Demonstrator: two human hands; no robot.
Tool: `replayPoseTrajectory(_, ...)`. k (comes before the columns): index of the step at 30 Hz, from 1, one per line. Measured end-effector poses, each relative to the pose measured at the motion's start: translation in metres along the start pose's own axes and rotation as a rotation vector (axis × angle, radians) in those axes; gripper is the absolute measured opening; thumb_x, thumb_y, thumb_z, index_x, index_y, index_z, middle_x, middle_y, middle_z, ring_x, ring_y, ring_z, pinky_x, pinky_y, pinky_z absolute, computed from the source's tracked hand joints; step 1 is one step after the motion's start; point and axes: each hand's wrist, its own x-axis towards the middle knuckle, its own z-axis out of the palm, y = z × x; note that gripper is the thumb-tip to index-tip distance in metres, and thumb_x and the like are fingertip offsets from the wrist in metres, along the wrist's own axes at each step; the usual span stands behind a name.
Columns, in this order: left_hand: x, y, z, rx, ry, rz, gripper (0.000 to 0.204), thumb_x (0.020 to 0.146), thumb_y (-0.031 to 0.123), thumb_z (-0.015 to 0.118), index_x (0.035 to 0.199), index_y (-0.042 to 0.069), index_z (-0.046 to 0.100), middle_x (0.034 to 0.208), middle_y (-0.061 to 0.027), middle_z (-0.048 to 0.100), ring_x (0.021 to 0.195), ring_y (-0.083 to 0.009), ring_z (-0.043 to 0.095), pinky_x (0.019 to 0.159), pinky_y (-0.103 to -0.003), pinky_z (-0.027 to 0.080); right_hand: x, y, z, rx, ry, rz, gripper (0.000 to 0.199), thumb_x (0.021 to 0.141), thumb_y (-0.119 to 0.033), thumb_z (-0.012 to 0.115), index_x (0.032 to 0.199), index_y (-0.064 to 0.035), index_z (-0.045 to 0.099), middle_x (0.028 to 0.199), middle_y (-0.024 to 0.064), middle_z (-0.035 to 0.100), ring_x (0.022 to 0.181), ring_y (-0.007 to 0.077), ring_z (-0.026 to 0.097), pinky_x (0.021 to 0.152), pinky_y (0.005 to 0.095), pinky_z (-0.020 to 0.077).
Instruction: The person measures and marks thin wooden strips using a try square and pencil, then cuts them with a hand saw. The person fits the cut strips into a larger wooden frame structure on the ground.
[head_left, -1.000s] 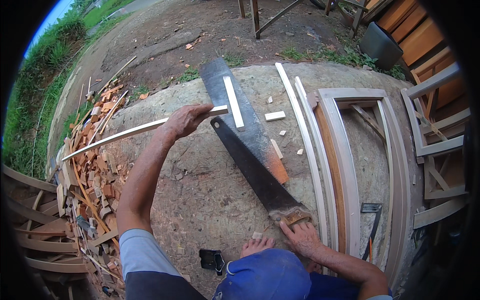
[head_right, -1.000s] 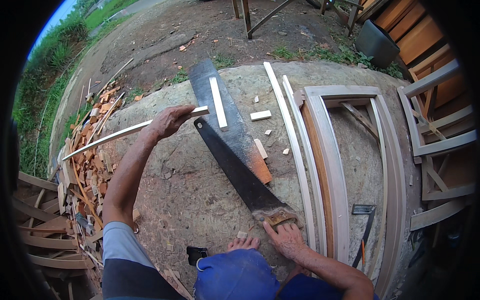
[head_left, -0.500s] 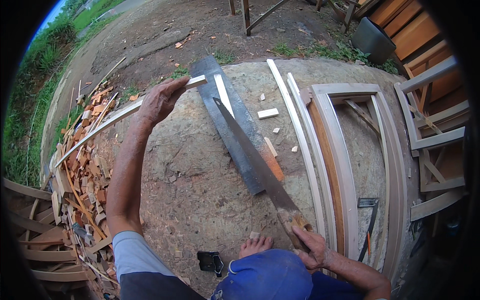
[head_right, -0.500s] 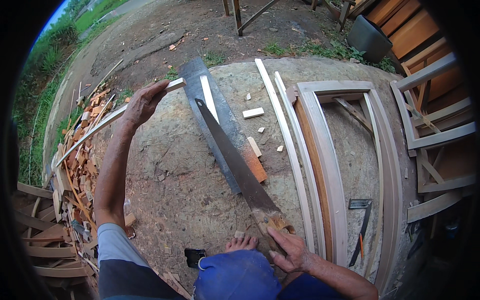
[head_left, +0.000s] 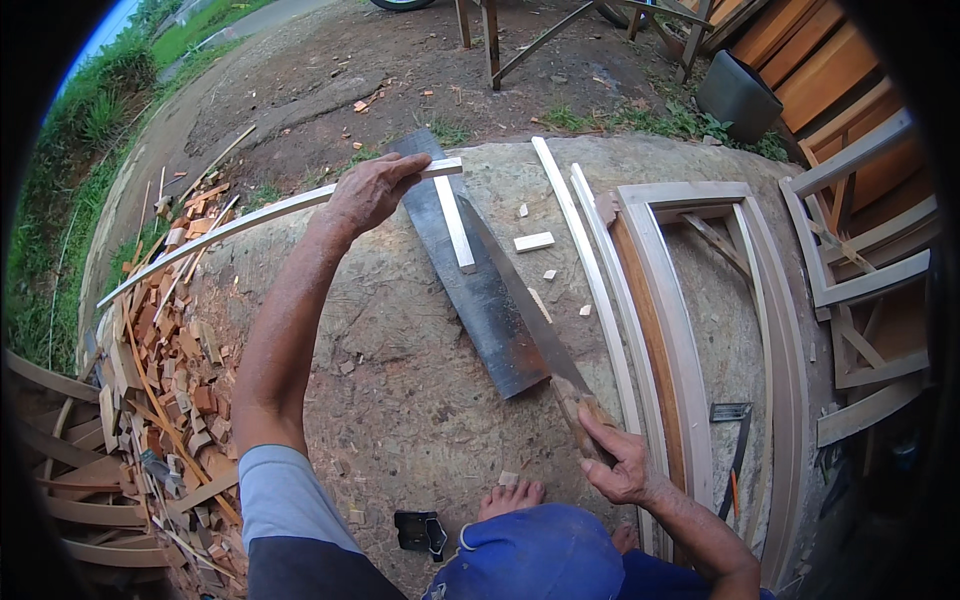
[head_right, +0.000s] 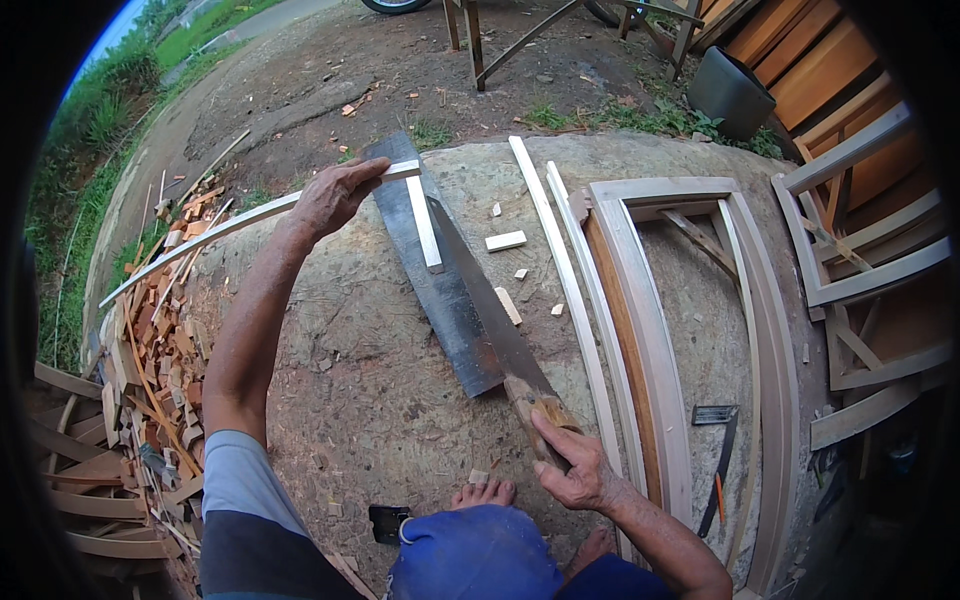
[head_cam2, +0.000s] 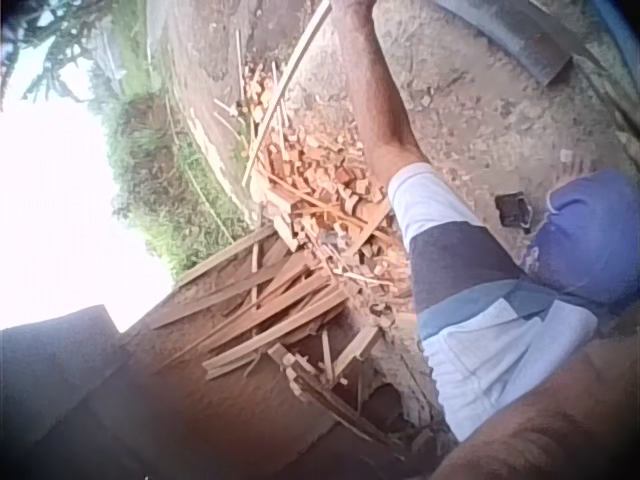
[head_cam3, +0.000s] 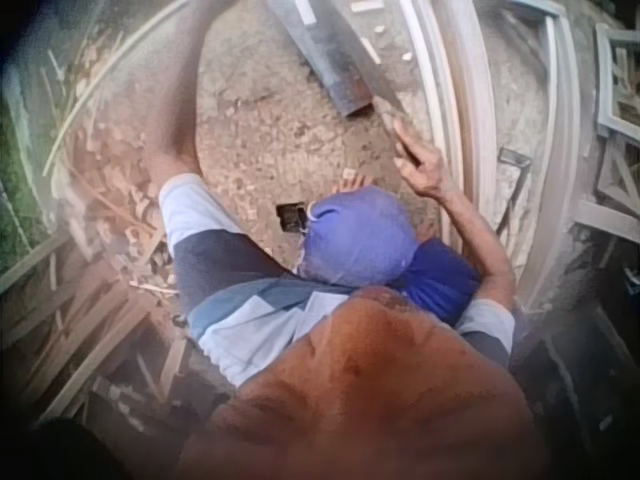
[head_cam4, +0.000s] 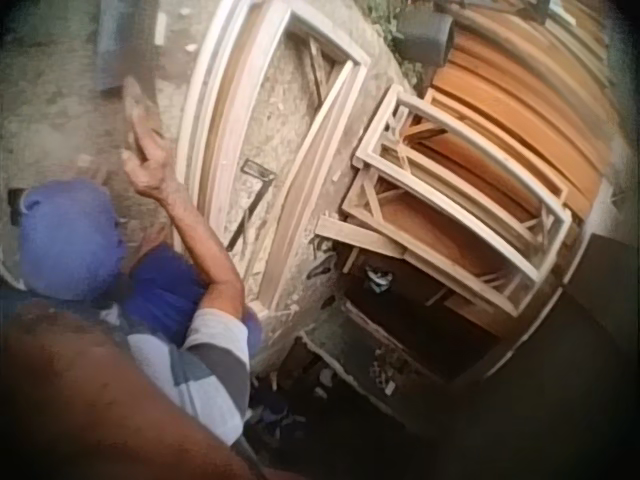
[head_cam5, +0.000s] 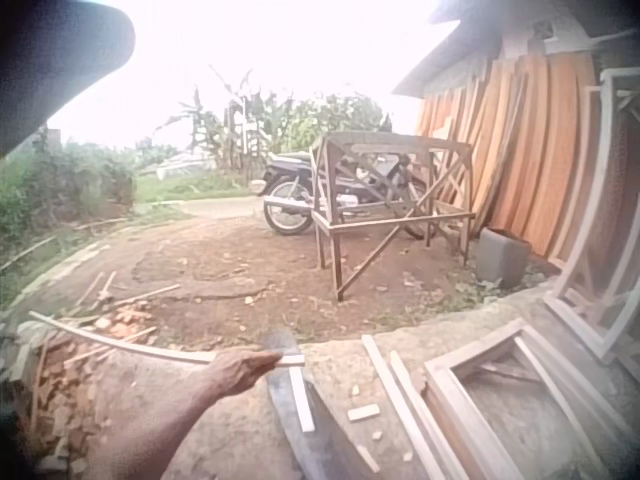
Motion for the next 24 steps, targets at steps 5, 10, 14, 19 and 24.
replayPoseTrajectory(5, 0.018, 0.013, 0.006, -0.003, 0.046, 0.061, 0.032, 0.104, 0.029, 0.056, 0.132, 0.017, 0.068, 0.114, -0.0097, 0.071, 0.105, -0.0310, 0.069, 0.087, -0.043, 0.055, 0.015, -0.004, 0.005, 0.163, 0.021, 0.077, 0.071, 0.084, -0.010, 0.066, 0.150, 0.0051, 0.045, 0.135, 0.0310, 0.062, 0.124, 0.0343, 0.065, 0.104, 0.0374, 0.0511)
replayPoseTrajectory(10, 0.026, 0.014, 0.016, -0.022, -0.016, 0.074, 0.033, 0.104, 0.030, 0.057, 0.132, 0.017, 0.067, 0.117, -0.0102, 0.071, 0.104, -0.0313, 0.069, 0.086, -0.042, 0.055, 0.018, -0.006, -0.006, 0.294, -0.105, 0.069, 0.070, 0.083, -0.010, 0.066, 0.149, 0.0046, 0.047, 0.137, 0.0280, 0.063, 0.119, 0.0288, 0.068, 0.101, 0.0370, 0.0522)
replayPoseTrajectory(14, 0.023, 0.008, 0.037, -0.032, -0.055, 0.137, 0.031, 0.104, 0.029, 0.057, 0.131, 0.018, 0.067, 0.114, -0.0109, 0.071, 0.102, -0.0331, 0.069, 0.083, -0.044, 0.055, -0.024, -0.024, -0.034, 0.658, -0.089, 0.431, 0.057, 0.087, -0.011, 0.064, 0.140, 0.0058, 0.057, 0.118, 0.0187, 0.070, 0.100, 0.0191, 0.070, 0.089, 0.0336, 0.0556)
replayPoseTrajectory(19, 0.015, 0.005, 0.070, -0.030, -0.091, 0.202, 0.025, 0.104, 0.017, 0.057, 0.127, 0.014, 0.065, 0.106, -0.0098, 0.065, 0.104, -0.0305, 0.062, 0.088, -0.042, 0.051, -0.058, -0.036, -0.045, 0.735, 0.066, 0.371, 0.044, 0.091, -0.015, 0.062, 0.129, 0.0058, 0.065, 0.090, 0.0130, 0.068, 0.077, 0.0160, 0.065, 0.070, 0.0293, 0.0539)
replayPoseTrajectory(24, 0.023, 0.001, 0.084, -0.071, -0.040, 0.263, 0.026, 0.103, 0.019, 0.057, 0.128, 0.015, 0.064, 0.105, -0.0102, 0.064, 0.102, -0.0311, 0.062, 0.087, -0.042, 0.051, -0.067, -0.053, -0.067, 1.066, 0.348, 0.359, 0.062, 0.093, -0.034, 0.070, 0.140, 0.0031, 0.054, 0.089, 0.0162, 0.067, 0.074, 0.0197, 0.065, 0.068, 0.0348, 0.0546)
